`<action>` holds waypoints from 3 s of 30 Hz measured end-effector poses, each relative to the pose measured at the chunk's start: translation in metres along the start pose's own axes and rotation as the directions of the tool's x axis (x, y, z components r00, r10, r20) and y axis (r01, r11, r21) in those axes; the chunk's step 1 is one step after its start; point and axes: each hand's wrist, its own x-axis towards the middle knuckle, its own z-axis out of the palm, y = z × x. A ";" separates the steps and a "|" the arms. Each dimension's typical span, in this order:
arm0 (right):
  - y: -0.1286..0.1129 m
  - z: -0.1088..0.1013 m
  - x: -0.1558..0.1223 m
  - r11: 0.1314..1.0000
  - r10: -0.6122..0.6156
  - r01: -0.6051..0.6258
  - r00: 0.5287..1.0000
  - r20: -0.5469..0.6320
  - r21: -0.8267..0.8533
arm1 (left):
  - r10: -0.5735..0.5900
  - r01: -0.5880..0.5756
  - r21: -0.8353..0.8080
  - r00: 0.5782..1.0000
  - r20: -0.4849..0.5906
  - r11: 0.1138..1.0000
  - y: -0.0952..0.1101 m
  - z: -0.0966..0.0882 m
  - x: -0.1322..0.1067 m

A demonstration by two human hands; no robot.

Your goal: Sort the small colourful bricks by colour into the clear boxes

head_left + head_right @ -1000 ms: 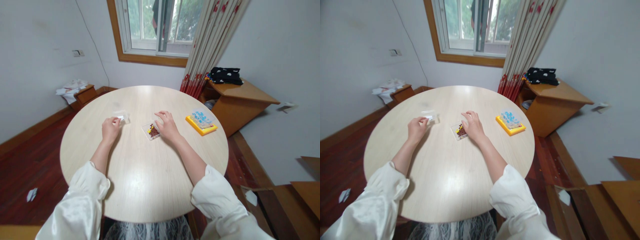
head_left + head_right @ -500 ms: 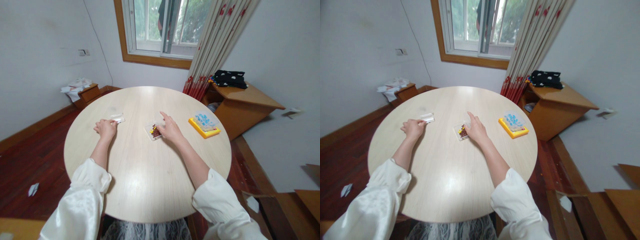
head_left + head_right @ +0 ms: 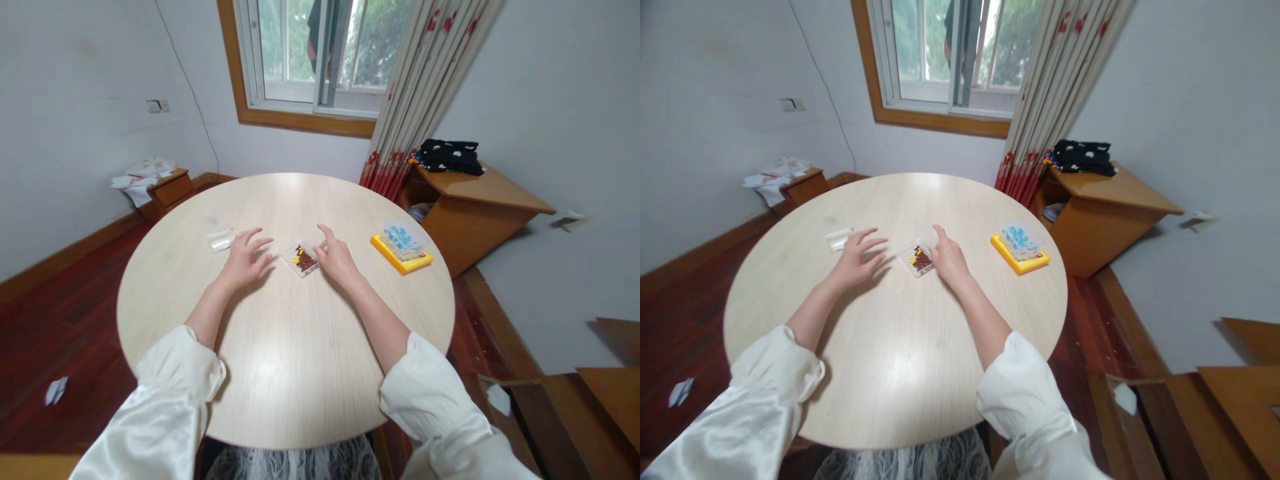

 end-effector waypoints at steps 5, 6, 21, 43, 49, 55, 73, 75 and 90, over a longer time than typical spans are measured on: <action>-0.004 0.000 -0.001 0.998 -0.012 0.010 1.000 0.026 0.062 | 0.143 -0.138 -0.040 0.947 0.288 0.990 0.012 0.022 -0.004; -0.005 -0.003 0.000 0.998 -0.021 0.020 1.000 0.018 0.058 | 0.133 -0.128 -0.034 0.949 0.286 0.991 0.010 0.025 -0.004; 0.090 -0.090 -0.009 0.777 0.410 -0.580 0.763 -0.500 -0.247 | -0.012 0.013 -0.009 0.996 0.086 1.000 0.005 0.028 -0.002; -0.053 0.006 -0.027 0.968 -0.250 0.250 0.968 -0.028 -0.008 | -0.240 0.409 -0.912 0.889 0.390 0.035 0.065 0.016 0.000; -0.050 0.007 -0.025 0.959 -0.283 0.284 0.958 -0.043 0.008 | -0.220 0.451 -0.892 0.872 0.437 0.016 0.064 0.015 0.001; -0.050 0.013 -0.023 0.935 -0.352 0.353 0.935 0.031 -0.032 | -0.266 0.433 -0.901 0.873 0.409 0.032 0.064 0.017 0.000; -0.033 -0.002 -0.011 0.932 -0.049 0.115 0.979 -0.196 0.343 | -0.362 0.456 -0.858 0.778 0.514 -0.238 0.057 0.002 0.005; -0.031 -0.004 -0.009 0.929 -0.039 0.122 0.972 -0.234 0.350 | -0.378 0.448 -0.869 0.782 0.495 -0.212 0.055 -0.001 0.006; -0.020 0.020 -0.001 0.817 0.155 -0.090 0.986 -0.067 0.569 | -0.321 0.221 -0.912 0.941 0.107 0.344 0.039 0.004 0.009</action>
